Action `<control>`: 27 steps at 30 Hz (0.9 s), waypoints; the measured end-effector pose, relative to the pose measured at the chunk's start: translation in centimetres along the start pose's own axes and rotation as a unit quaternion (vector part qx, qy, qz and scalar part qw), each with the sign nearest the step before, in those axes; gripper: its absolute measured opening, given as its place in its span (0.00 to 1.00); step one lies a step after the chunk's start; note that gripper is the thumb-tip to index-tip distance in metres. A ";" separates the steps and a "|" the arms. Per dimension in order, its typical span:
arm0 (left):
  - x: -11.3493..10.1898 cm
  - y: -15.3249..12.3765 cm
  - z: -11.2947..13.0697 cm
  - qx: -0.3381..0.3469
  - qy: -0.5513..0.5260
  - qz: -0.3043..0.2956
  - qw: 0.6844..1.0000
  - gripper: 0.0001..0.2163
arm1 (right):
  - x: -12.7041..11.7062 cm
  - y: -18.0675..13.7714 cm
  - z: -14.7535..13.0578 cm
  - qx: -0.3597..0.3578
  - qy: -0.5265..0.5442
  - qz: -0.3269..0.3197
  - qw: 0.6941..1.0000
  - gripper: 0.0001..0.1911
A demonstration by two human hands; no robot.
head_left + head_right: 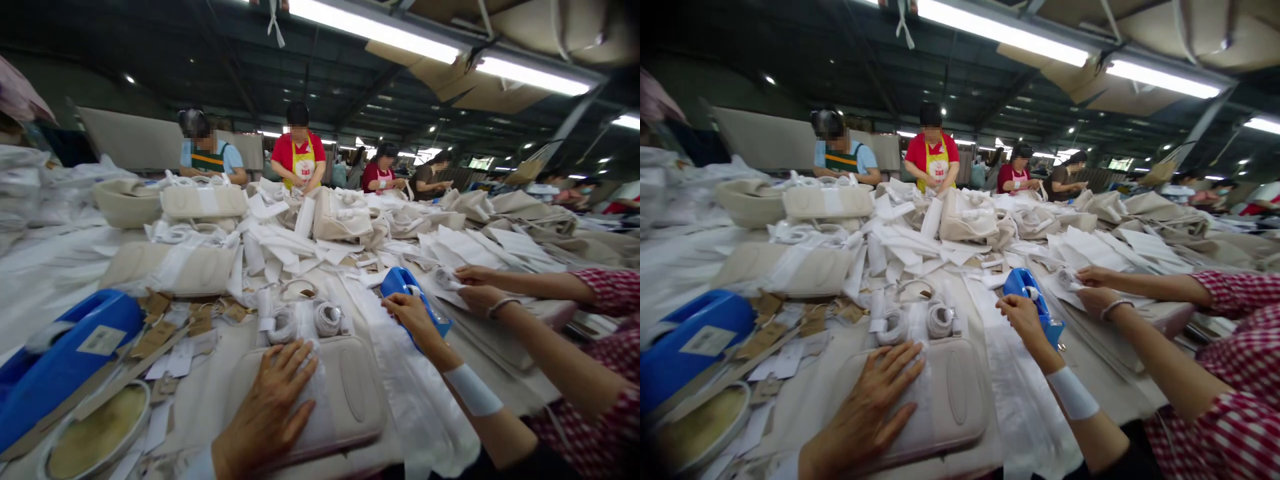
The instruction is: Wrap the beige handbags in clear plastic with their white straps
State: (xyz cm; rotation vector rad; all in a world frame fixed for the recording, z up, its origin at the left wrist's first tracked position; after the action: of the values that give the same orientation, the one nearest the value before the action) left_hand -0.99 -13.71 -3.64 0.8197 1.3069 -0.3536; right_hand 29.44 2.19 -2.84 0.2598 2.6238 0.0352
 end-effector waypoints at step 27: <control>0.3 0.3 -0.4 0.063 0.136 0.080 0.986 0.28 | -9.7 0.7 1.7 0.130 0.049 0.005 0.990 0.17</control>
State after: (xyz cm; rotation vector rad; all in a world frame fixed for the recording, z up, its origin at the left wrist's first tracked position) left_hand -0.95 -13.18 -3.85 1.1012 1.4705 -0.2018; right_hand 38.68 1.02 0.38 0.3691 2.7222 -0.2998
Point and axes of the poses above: each hand's wrist, its own y-axis towards the middle knuckle, its own x-axis out of the palm, z = x × y, the point moved 4 cm from there along y, towards the middle knuckle, and after that the axes turned 6 degrees about x, right-handed, at the moved point
